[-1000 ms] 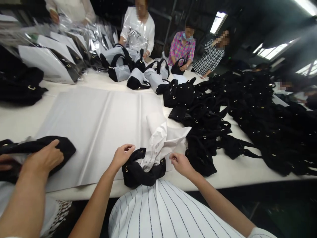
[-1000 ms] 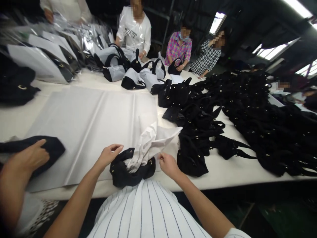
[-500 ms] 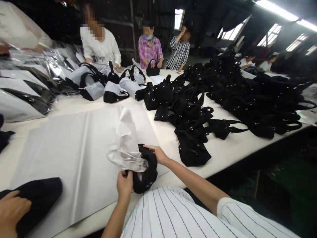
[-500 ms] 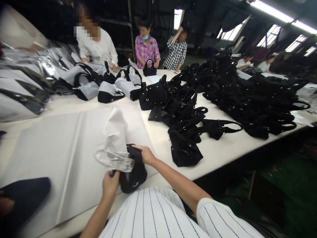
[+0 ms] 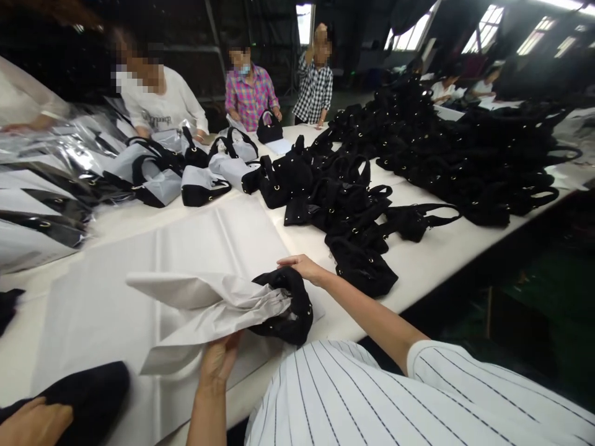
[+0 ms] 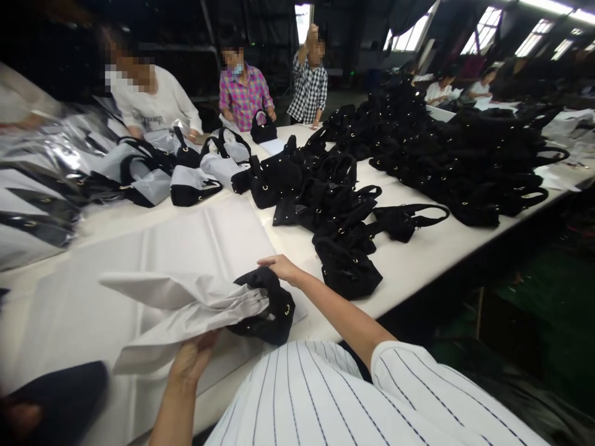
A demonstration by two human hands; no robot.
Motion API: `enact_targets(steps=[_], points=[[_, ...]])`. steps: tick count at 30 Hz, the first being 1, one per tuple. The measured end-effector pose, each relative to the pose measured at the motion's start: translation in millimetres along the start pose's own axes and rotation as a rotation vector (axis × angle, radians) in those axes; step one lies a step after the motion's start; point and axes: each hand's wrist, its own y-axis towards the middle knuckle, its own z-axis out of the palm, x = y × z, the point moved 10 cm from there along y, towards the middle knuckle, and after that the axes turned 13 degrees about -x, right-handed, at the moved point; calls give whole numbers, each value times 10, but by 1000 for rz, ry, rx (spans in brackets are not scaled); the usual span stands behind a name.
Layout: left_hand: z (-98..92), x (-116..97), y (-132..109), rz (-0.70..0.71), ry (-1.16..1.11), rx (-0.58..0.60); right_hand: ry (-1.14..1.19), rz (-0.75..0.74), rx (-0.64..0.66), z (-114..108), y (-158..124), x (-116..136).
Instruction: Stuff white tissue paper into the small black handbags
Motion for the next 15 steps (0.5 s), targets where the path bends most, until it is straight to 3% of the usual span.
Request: enact_targets(steps=[3,5,7,9,12,15], points=[[248,-245,-51,70,-118,45,-84,-318,-262,-344,-372,449],[422,-429,-97,120,-113,50,-162,-559,-326,-390,-738,804],[619,-643,-147,206,-36,55,-232,-693,-210,-219,-993,1042],[828,-840,-201,317,101,52,-274,-709,-42,2,-1060,1159],[1130,-978,-271,442,346,36,-255,-639,53,179,-885,1285],[1439,-899,-329,457,506,106,-242,-572,205,453,-708,1356]])
